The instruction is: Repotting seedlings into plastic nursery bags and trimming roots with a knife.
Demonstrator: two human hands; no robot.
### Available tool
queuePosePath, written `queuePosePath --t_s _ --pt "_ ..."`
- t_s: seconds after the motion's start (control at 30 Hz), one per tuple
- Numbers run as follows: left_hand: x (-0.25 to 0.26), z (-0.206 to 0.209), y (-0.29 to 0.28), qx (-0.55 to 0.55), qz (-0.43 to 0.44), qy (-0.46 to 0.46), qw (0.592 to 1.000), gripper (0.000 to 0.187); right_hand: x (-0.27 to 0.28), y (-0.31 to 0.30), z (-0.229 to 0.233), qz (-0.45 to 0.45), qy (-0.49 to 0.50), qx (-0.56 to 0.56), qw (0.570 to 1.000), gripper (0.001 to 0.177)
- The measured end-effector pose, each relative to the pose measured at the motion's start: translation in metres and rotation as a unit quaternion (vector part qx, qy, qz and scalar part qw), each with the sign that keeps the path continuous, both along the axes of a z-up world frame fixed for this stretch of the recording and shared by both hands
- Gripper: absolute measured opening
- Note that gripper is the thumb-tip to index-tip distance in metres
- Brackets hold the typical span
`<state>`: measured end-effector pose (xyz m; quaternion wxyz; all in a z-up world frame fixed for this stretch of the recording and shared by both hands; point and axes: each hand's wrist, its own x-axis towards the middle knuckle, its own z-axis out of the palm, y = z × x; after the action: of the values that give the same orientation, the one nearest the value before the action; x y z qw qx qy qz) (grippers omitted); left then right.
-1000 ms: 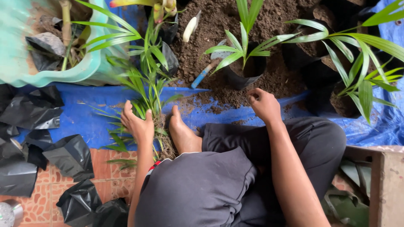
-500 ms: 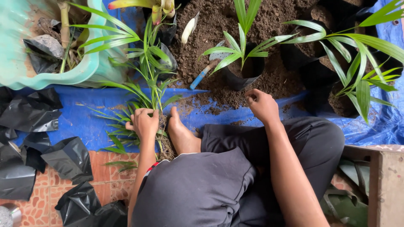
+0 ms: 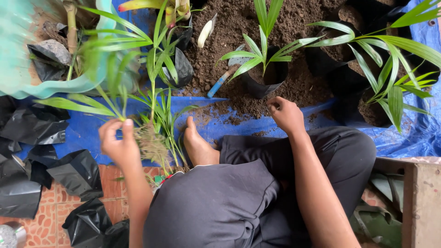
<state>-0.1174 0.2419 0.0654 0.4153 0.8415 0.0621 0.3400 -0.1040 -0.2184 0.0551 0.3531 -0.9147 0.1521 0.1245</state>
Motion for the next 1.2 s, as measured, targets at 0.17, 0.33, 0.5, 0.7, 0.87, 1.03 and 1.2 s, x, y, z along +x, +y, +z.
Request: queuePosePath --t_s 0.17,0.33,0.5,0.7,0.87,1.03,1.2 --pt "-0.021 0.056 0.018 -0.098 -0.005 -0.023 0.995 0.012 0.0 0.007 0.003 -0.01 -0.014 -0.055 0.998 0.029" --pt "-0.029 0.114 0.022 -0.088 -0.031 -0.103 0.99 0.009 0.0 0.009 0.008 -0.006 0.001 -0.059 0.998 0.03" --pt "-0.039 0.12 0.092 -0.004 0.005 -0.145 0.989 0.028 0.0 0.011 0.011 -0.01 0.004 -0.056 0.998 0.029" --pt "-0.066 0.042 0.18 0.271 0.071 0.184 0.942 0.016 -0.001 0.009 0.009 0.0 0.007 -0.055 0.998 0.03" --pt "-0.1 -0.045 0.201 0.017 0.027 0.232 0.972 0.015 0.001 0.007 0.004 0.023 -0.008 -0.056 0.998 0.027" --pt "-0.108 -0.016 0.132 -0.025 0.036 0.141 0.989 0.012 -0.002 0.007 0.002 0.032 -0.032 -0.043 0.998 0.03" --pt "-0.089 0.041 0.077 0.259 0.142 0.539 0.789 0.028 -0.005 0.009 0.008 0.051 -0.032 -0.027 0.998 0.031"
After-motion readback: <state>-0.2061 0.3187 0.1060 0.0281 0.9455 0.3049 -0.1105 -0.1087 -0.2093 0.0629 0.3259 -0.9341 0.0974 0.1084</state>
